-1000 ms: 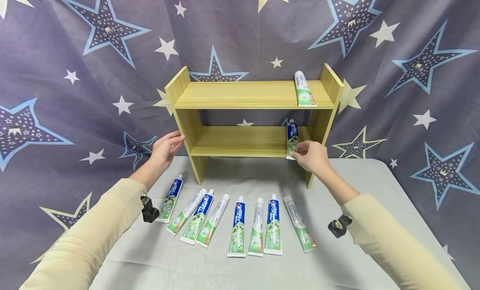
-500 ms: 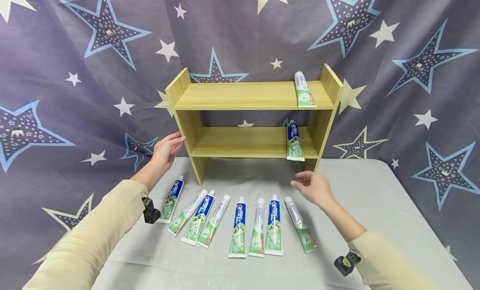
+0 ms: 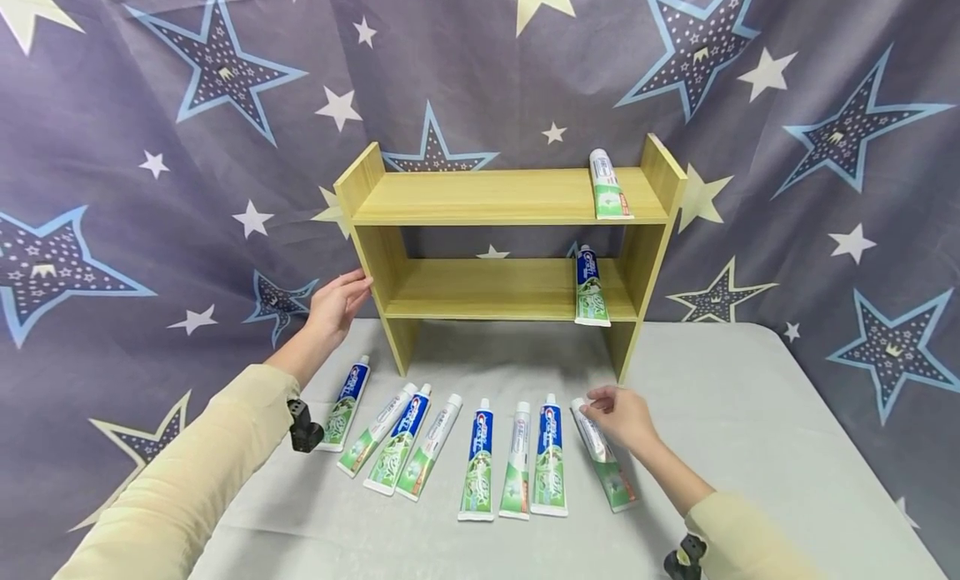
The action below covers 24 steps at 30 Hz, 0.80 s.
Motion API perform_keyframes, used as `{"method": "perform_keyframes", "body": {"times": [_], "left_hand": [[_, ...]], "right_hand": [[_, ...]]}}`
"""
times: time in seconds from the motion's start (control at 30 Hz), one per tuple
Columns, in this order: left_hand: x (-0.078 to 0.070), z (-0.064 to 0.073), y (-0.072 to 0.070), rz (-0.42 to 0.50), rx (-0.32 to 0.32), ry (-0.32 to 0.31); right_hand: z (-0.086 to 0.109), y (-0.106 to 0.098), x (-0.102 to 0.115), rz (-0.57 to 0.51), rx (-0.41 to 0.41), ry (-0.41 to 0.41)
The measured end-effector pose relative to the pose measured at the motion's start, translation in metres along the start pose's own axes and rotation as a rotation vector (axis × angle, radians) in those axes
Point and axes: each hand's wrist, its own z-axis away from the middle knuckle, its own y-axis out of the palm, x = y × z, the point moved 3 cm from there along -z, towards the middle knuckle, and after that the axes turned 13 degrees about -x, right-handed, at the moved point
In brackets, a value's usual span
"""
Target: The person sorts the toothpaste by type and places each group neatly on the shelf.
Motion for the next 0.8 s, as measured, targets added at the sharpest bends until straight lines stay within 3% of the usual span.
{"method": "perform_keyframes", "body": {"times": [0.53, 0.8], "left_hand": [[0.0, 0.001, 0.0, -0.017, 0.008, 0.031], [0.001, 0.002, 0.0, -0.022, 0.002, 0.033]], "right_hand": [[0.006, 0.016, -0.022, 0.014, 0.011, 0.11], [0.004, 0.019, -0.027, 0.027, 0.017, 0.116]]}}
